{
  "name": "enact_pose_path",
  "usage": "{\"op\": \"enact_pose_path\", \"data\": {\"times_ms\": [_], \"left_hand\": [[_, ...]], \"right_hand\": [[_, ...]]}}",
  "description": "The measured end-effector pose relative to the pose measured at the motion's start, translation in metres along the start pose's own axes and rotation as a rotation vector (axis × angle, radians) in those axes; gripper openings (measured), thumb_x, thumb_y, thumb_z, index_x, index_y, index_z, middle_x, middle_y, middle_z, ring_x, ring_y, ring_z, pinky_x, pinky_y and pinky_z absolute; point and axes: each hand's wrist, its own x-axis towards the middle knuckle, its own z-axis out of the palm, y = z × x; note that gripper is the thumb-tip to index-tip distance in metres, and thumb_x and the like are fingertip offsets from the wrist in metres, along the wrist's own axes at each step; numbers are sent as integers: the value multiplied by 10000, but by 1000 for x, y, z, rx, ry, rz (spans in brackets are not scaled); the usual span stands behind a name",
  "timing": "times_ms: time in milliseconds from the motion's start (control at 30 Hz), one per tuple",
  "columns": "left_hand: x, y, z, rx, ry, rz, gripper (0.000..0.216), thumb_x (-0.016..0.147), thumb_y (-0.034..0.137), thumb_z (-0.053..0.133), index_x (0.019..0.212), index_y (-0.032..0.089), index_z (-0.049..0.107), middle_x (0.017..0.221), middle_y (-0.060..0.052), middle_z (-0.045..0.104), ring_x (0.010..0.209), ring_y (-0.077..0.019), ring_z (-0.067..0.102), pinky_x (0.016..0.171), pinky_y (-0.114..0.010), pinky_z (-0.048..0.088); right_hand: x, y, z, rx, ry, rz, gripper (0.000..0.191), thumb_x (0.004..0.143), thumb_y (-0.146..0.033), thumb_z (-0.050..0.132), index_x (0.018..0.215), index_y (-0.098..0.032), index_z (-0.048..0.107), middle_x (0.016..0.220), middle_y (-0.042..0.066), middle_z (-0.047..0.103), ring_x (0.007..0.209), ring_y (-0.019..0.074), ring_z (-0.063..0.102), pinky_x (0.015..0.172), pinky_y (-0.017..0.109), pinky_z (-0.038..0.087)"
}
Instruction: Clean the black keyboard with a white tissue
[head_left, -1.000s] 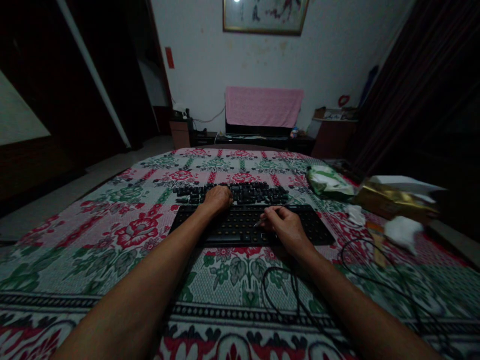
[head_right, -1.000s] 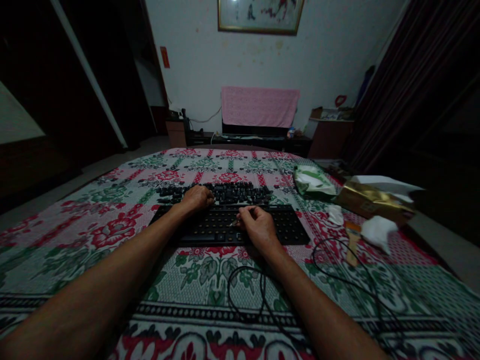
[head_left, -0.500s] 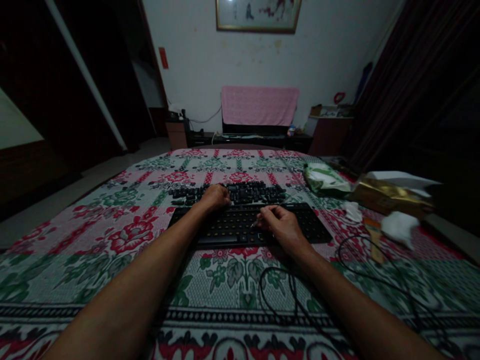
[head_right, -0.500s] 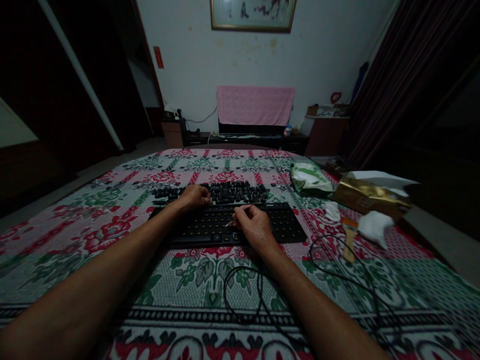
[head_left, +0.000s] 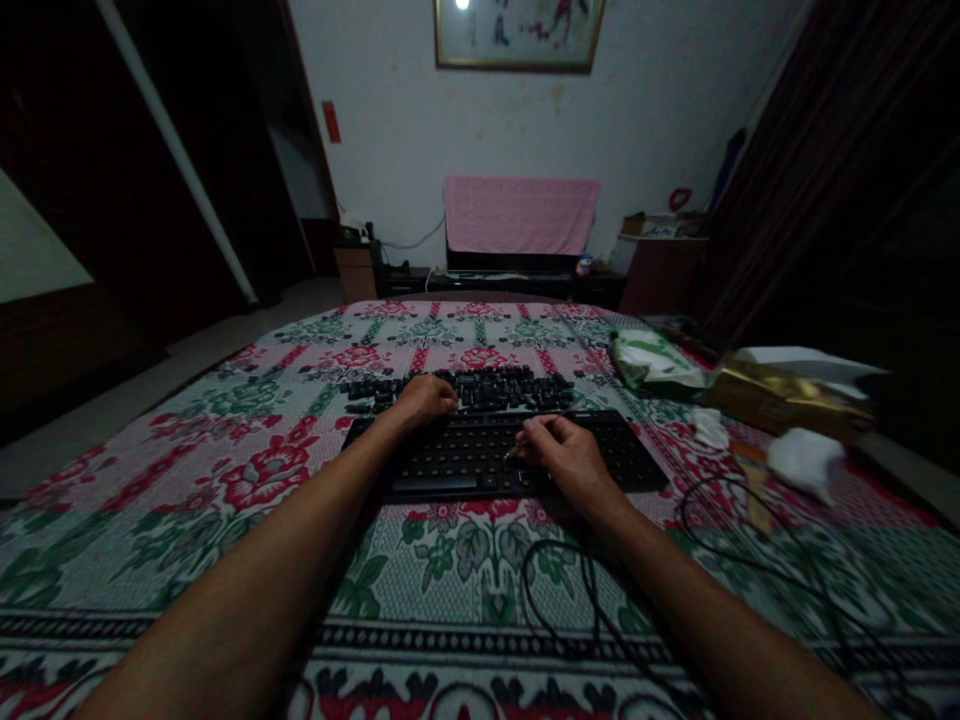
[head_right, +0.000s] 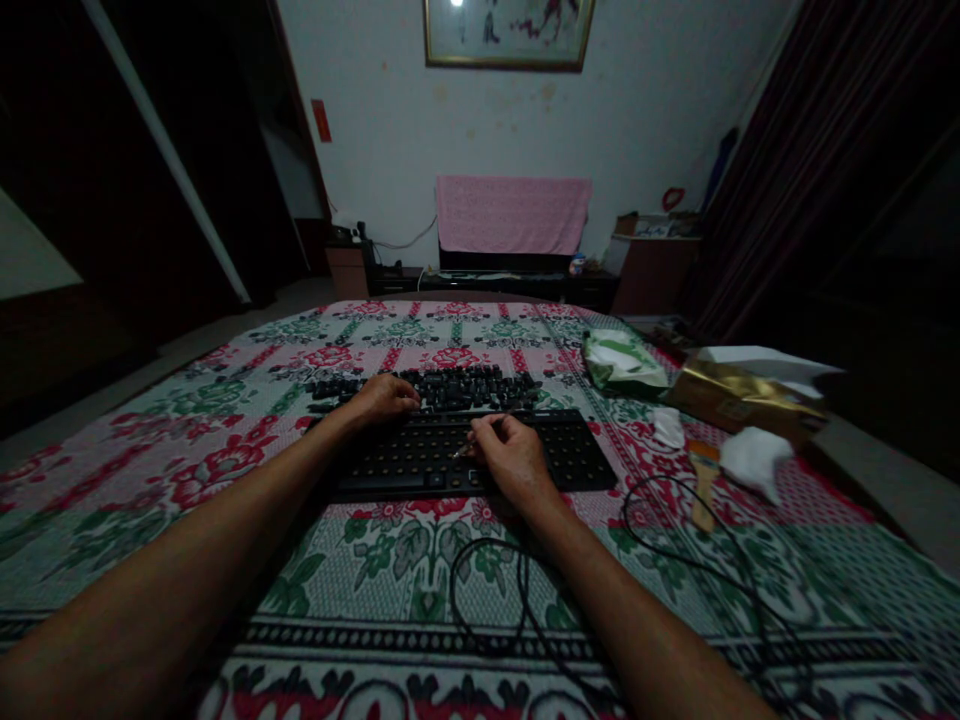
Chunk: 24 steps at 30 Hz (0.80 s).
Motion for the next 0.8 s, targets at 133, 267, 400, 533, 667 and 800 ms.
{"op": "enact_pose_path", "data": {"times_ms": [133, 267, 400, 533, 667, 800], "left_hand": [[1, 7, -2, 48, -55, -41, 245, 725, 333, 594, 900, 229, 730, 901, -10, 721, 878, -166, 637, 753, -198, 451], [2, 14, -7, 80, -103, -67, 240, 716, 323, 596, 886, 224, 734, 889, -14, 723, 861, -163, 641, 725, -187, 458], [3, 16, -9, 70, -132, -97, 230, 706, 317, 604, 862, 210, 734, 861, -7, 720, 839, -153, 637, 693, -177, 456], [3, 16, -10, 7, -166, -119, 232, 711, 309, 600, 846, 174, 731, 798, -11, 710, 785, -146, 632, 638, -175, 451], [3, 16, -8, -16, -172, -115, 221, 712, 284, 583, 822, 159, 728, 765, -15, 700, 759, -144, 625, 626, -179, 451], [4, 15, -5, 2, -147, -98, 208, 706, 275, 573, 809, 176, 725, 741, -7, 695, 753, -137, 625, 630, -173, 447]], "right_hand": [[1, 1, 0, 8, -11, 0, 285, 689, -452, 637, 731, -173, 604, 729, 22, 665, 577, 131, 618, 572, 252, 506], [1, 2, -1, 6, -15, -7, 297, 692, -460, 635, 743, -168, 607, 736, 31, 668, 581, 136, 620, 581, 261, 514], [1, 2, -1, 9, -14, -5, 295, 690, -453, 636, 745, -164, 606, 734, 39, 668, 579, 137, 618, 572, 255, 517], [1, -1, 0, 5, -13, 1, 279, 691, -443, 632, 731, -169, 602, 731, 35, 668, 577, 133, 616, 576, 249, 514], [0, -2, 0, -2, -13, -3, 286, 688, -451, 631, 729, -170, 605, 734, 34, 675, 573, 130, 615, 574, 247, 509], [0, -1, -1, -7, -17, -6, 294, 689, -458, 631, 729, -168, 606, 734, 35, 677, 577, 134, 619, 578, 254, 508]]}}
